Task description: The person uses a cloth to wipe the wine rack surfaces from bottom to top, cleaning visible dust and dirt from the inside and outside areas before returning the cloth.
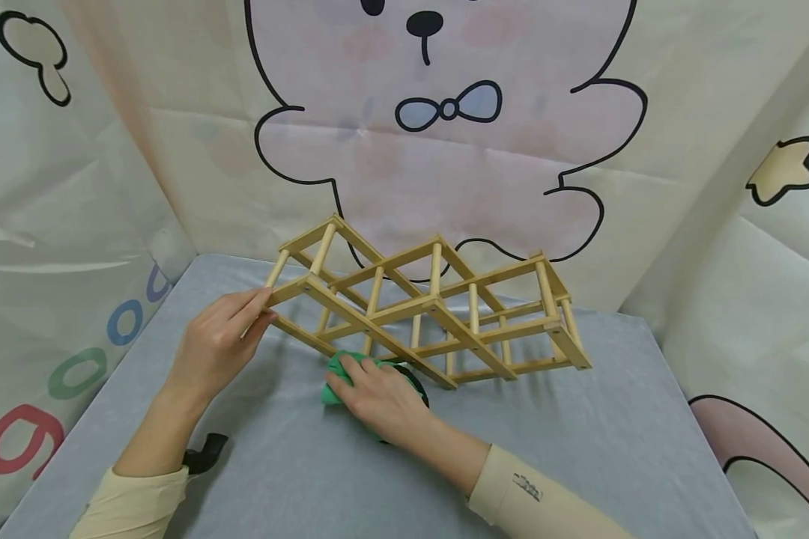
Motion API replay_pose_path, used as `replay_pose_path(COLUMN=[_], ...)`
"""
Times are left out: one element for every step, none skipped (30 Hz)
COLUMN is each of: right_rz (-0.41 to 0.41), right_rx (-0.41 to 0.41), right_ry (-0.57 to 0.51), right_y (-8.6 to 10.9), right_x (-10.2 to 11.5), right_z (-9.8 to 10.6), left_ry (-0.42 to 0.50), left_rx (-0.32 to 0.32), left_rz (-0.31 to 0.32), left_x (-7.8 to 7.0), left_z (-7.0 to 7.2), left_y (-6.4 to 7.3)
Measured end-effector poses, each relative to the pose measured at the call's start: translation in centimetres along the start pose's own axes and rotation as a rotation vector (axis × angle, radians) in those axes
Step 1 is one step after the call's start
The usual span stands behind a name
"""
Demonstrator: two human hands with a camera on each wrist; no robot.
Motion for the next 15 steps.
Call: replay_pose_path(right_rz=[-0.002, -0.002, -0.005, -0.009, -0.015, -0.022, -0.030, -0.038, -0.047, -0.054, -0.062, -0.069, -0.075, -0.082, -0.088], right_rx=[-0.005, -0.005, -0.007, -0.012, -0.017, -0.025, -0.033, -0.046, -0.066, -0.084, -0.098, -0.114, -0.125, -0.135, -0.142], right_ry=[0.002, -0.001, -0.005, -0.008, -0.014, -0.020, -0.026, -0.035, -0.042, -0.047, -0.053, -0.051, -0.051, -0.051, -0.049], right_y=[-0.3, -0.7, -1.0, -1.3, -1.6, -1.8, -2.1, -2.3, -2.6, -2.8, -3.1, -3.3, -3.6, -3.8, -4.0], right_x=[0.1, 0.2, 0.3, 0.3, 0.4, 0.4, 0.5, 0.5, 0.5, 0.6, 0.6, 0.6, 0.6, 0.6, 0.6], right_z=[0.2, 0.3, 0.4, 0.6, 0.8, 1.0, 1.1, 1.3, 1.5, 1.7, 1.9, 2.0, 2.2, 2.3, 2.4], left_ry=[-0.003, -0.006, -0.008, -0.009, -0.011, -0.011, -0.011, -0.010, -0.010, -0.010, -0.012, -0.011, -0.012, -0.011, -0.012], left_rx=[0.002, 0.004, 0.006, 0.007, 0.010, 0.010, 0.012, 0.012, 0.013, 0.013, 0.014, 0.012, 0.013, 0.010, 0.009], left_rz=[0.002, 0.004, 0.005, 0.005, 0.004, 0.001, -0.002, -0.004, -0.006, -0.007, -0.008, -0.008, -0.007, -0.006, -0.006], left_x=[0.0, 0.0, 0.0, -0.1, -0.1, -0.1, -0.1, -0.1, -0.1, -0.1, -0.1, -0.1, 0.0, 0.0, 0.0], left_z=[0.0, 0.0, 0.0, 0.0, 0.0, 0.0, 0.0, 0.0, 0.0, 0.0, 0.0, 0.0, 0.0, 0.0, 0.0], left_y=[0.0, 0.0, 0.0, 0.0, 0.0, -0.1, 0.0, 0.0, 0.0, 0.0, 0.0, 0.0, 0.1, 0.1, 0.1])
Point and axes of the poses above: each hand's wrist, its own y-axis away from the middle knuckle, its own z-axis out of the back of the hand, x = y × z, the point moved 7 cm from there along -y, towards the middle knuckle, and after that the axes turned 13 degrees about y, right-handed, at the moved point
